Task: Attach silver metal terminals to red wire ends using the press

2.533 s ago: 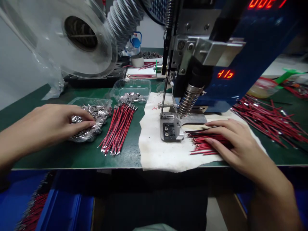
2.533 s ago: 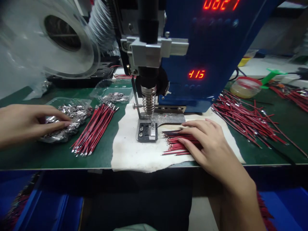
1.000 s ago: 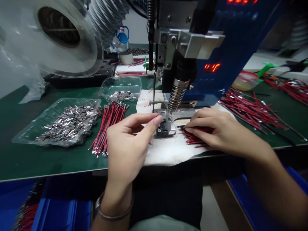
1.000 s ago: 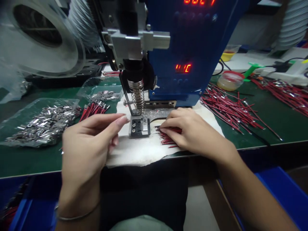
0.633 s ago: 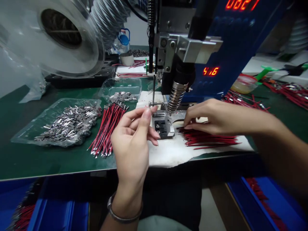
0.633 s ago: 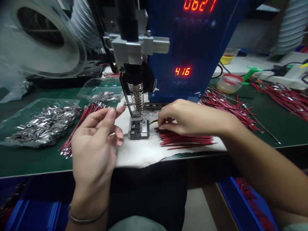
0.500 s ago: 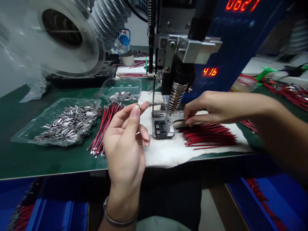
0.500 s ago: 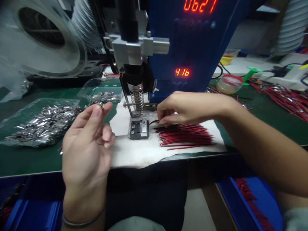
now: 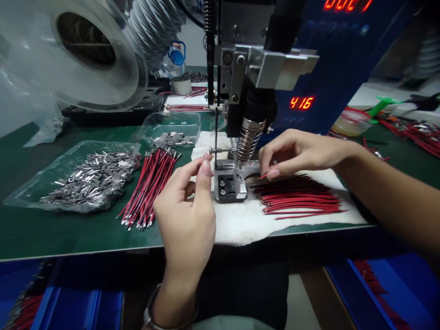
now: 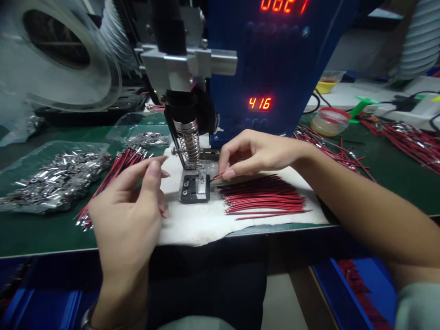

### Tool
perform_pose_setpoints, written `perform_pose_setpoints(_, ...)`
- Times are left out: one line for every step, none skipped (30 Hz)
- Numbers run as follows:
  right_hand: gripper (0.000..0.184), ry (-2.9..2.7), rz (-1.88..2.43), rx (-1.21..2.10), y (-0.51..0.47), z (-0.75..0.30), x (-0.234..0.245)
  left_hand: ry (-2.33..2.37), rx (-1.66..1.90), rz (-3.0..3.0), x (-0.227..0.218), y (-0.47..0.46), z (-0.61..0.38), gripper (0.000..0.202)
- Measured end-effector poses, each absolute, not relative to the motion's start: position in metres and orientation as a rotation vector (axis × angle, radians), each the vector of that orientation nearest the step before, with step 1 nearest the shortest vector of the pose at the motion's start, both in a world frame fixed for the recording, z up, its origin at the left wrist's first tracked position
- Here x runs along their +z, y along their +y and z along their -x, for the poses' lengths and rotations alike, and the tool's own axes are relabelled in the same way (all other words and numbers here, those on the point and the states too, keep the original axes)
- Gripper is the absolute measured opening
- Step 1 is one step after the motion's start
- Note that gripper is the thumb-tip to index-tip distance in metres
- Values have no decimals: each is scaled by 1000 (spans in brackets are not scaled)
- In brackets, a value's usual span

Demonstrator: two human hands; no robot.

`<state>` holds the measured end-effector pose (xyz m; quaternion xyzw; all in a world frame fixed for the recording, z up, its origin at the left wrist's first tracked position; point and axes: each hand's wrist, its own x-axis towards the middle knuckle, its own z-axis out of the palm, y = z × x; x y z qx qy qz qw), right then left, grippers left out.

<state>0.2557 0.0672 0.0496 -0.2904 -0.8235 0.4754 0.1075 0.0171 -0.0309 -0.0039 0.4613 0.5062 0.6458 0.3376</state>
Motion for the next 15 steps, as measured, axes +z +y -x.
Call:
perform_pose_setpoints(30, -2413, 864, 1360, 66, -256, 48, 1356, 1690, -1240, -4, -32, -17, 23)
perform_pose_setpoints(30, -2396, 877, 1328, 65, -256, 46, 1363, 1686, -1242, -4, -32, -18, 27)
perform_pose_setpoints(30, -2369, 891, 1305, 63, -255, 45, 1349, 1666, -1225, -3, -33, -18, 28)
perform_pose_setpoints(29, -2335, 909, 1288, 61, -254, 44, 1334, 1638, -1214, -3, -33, -18, 27)
perform_pose_setpoints(27, -2300, 913, 1276, 59, -252, 42, 1326, 1617, -1218, -2, -32, -18, 25)
perform_pose_setpoints(26, -2269, 911, 1263, 57, -249, 41, 1323, 1597, -1236, -2, -32, -18, 23)
perform_pose_setpoints(24, -2244, 911, 1247, 55, -247, 40, 1321, 1576, -1258, -2, -32, -18, 22)
perform_pose_setpoints(22, -2223, 910, 1229, 52, -244, 38, 1318, 1555, -1273, -1, -31, -18, 22)
perform_pose_setpoints(20, -2208, 926, 1202, 50, -242, 37, 1312, 1544, -1273, -1, -31, -18, 22)
perform_pose_setpoints(19, -2197, 944, 1170, 47, -240, 36, 1303, 1541, -1262, -2, -31, -18, 21)
perform_pose_setpoints(18, -2183, 959, 1131, 45, -237, 36, 1292, 1547, -1244, -2, -31, -18, 20)
perform_pose_setpoints(17, -2172, 971, 1091, 42, -236, 35, 1278, 1556, -1223, -3, -31, -19, 20)
perform_pose_setpoints(16, -2159, 980, 1052, 40, -234, 35, 1257, 1570, -1199, -3, -30, -20, 20)
perform_pose_setpoints(16, -2151, 984, 1016, 39, -233, 34, 1230, 1582, -1175, -4, -30, -22, 19)
perform_pose_setpoints(15, -2147, 983, 987, 38, -232, 34, 1206, 1595, -1152, -5, -29, -24, 19)
